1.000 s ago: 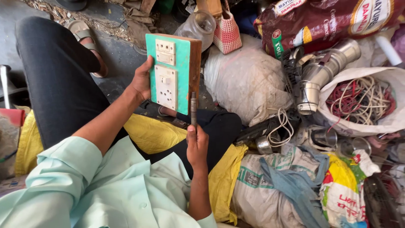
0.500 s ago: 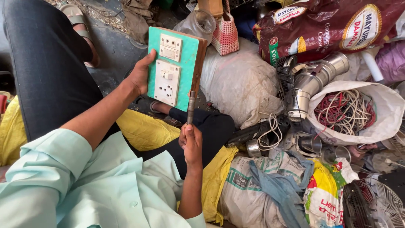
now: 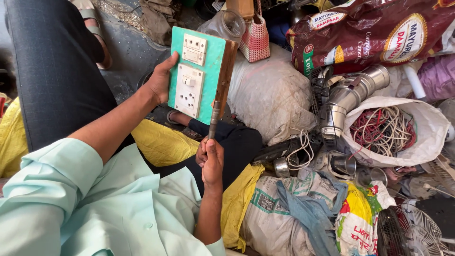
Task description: Cleaning and repairing an electrical switchbox in a workshop.
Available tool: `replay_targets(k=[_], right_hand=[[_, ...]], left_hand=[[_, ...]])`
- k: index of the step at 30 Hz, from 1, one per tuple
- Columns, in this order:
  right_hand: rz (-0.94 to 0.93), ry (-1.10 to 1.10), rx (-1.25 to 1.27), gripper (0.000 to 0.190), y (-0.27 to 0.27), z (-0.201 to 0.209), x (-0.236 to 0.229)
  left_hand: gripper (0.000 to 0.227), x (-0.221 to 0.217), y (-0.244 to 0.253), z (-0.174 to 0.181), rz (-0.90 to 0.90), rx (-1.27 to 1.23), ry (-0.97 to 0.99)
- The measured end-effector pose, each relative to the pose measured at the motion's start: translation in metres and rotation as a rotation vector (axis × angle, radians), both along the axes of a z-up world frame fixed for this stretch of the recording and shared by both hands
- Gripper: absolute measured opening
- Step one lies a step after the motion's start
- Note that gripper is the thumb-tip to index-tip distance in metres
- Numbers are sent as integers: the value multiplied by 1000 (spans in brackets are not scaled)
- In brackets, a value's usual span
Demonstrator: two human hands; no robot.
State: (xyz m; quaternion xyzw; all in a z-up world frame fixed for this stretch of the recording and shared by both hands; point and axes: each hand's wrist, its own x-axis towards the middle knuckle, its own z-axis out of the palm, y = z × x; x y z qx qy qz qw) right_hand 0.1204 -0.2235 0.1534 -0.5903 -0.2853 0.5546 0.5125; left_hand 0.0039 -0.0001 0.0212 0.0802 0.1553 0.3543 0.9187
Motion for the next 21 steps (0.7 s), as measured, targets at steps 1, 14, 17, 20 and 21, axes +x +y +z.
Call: replay_targets(k=[1,14,17,20,21], right_hand=[[-4,2,-1,43,0,0,0],[-299,-146,293,41,-13,-3,-13],[-519,-365,553,39,-6,15,-18],[-447,-789,643,38,-8,-7,7],[-448,-791,649,38,-10,-8,12]], left_hand=[[87,0,0,-1,1,-3,-9],[84,7,-6,-7,8,-44,-117],[84,2,-5,10,0,-45,-184],[84,0,-6,14,39,-27,-167],[84,2,-4,13,38,-23,-171]])
